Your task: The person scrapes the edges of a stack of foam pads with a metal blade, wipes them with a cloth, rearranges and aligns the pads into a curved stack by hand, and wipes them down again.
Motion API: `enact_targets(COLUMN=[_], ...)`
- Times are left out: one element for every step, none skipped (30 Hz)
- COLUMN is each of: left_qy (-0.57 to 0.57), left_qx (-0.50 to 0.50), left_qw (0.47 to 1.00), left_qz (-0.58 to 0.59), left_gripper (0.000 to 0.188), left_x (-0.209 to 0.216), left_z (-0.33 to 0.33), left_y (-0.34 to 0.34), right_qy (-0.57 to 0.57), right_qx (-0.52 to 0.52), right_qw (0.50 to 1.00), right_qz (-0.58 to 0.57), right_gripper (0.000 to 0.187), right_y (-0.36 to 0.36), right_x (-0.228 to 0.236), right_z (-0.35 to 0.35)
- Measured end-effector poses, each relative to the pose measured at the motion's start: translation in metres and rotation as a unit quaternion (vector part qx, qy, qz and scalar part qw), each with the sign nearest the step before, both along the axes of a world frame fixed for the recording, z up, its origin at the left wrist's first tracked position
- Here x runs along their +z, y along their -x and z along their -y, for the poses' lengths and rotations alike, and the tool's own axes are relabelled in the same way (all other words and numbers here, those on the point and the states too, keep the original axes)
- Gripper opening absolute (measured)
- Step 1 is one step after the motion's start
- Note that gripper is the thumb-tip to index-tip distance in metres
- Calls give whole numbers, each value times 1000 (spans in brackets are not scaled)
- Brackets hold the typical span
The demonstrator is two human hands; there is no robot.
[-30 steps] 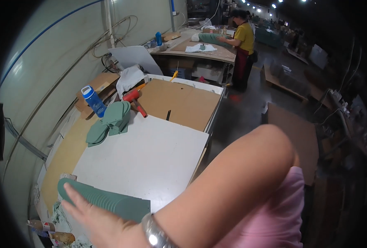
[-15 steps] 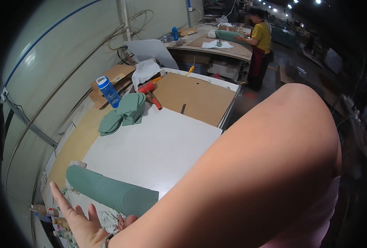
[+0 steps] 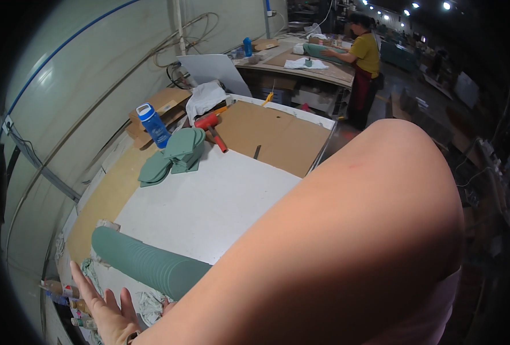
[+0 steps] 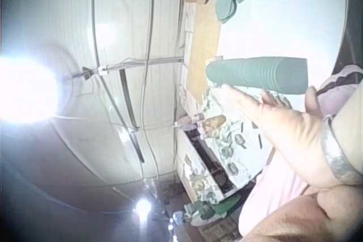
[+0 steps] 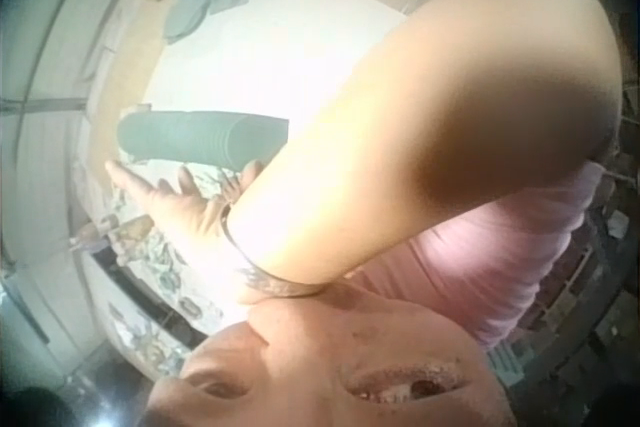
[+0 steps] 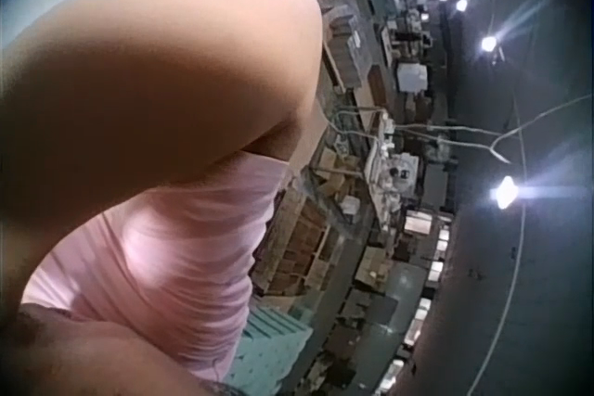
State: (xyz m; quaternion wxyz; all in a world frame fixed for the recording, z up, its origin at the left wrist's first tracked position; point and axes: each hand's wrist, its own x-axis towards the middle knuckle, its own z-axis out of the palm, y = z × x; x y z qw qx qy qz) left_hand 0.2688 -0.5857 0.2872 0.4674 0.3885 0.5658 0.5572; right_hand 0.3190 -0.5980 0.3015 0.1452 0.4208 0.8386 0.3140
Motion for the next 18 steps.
enact_targets(left_qy=[-2, -4, -6, -9, -11, -14, -17, -19, -21, -23, -24, -26, -28, -30, -32, -34, -36, -37], left_qx=[1, 4, 6, 9, 12, 17, 22, 28, 33, 38, 43, 48, 53, 58, 63, 67, 71, 75], left_qw=[1000, 1000, 1000, 1000, 1000, 999, 999, 999, 998, 998, 998, 997, 997, 996, 996, 995, 995, 994], left_qz=[-3, -7, -11, -16, -21, -25, -30, -35, -39, -44, -48, -52, -55, -58, -61, -64, -66, -69], left_gripper=[76, 76, 76, 76, 76, 76, 76, 76, 76, 76, 76, 76, 76, 76, 76, 76, 76, 76], left_x=[-1, -2, -4, -6, -8, -10, -12, -14, -15, -16, -17, -18, -19, -20, -22, -24, -25, -27], left_z=[-2, -3, -5, -6, -7, -8, -9, -10, -11, -12, -13, -13, -14, -14, -15, -16, -17, -18], left_y=[2, 5, 7, 10, 12, 14, 17, 19, 22, 25, 27, 30, 32, 35, 37, 39, 41, 44], right_qy=[1, 3, 5, 5, 6, 7, 8, 10, 11, 11, 15, 16, 18, 19, 22, 23, 26, 26], right_qx=[1, 1, 0, 2, 3, 4, 5, 7, 10, 12, 13, 15, 16, 18, 19, 20, 21, 22], right_qw=[1000, 1000, 1000, 1000, 1000, 1000, 1000, 1000, 1000, 1000, 1000, 1000, 1000, 1000, 999, 999, 999, 999], right_qz=[1, 3, 3, 3, 5, 8, 7, 8, 11, 11, 11, 14, 15, 17, 19, 21, 21, 25], right_gripper=[58, 58, 58, 58, 59, 59, 59, 60, 60, 60, 60, 61, 61, 61, 61, 62, 62, 62], right_y=[1, 2, 3, 4, 5, 7, 9, 11, 13, 15, 17, 19, 21, 23, 25, 27, 28, 30], right_x=[-1, -2, -4, -5, -6, -6, -8, -9, -10, -11, -13, -14, -16, -17, -20, -21, -23, -26], right_z=[-1, -2, -4, -6, -7, -9, -10, -12, -14, -15, -17, -19, -20, -22, -24, -26, -28, -30])
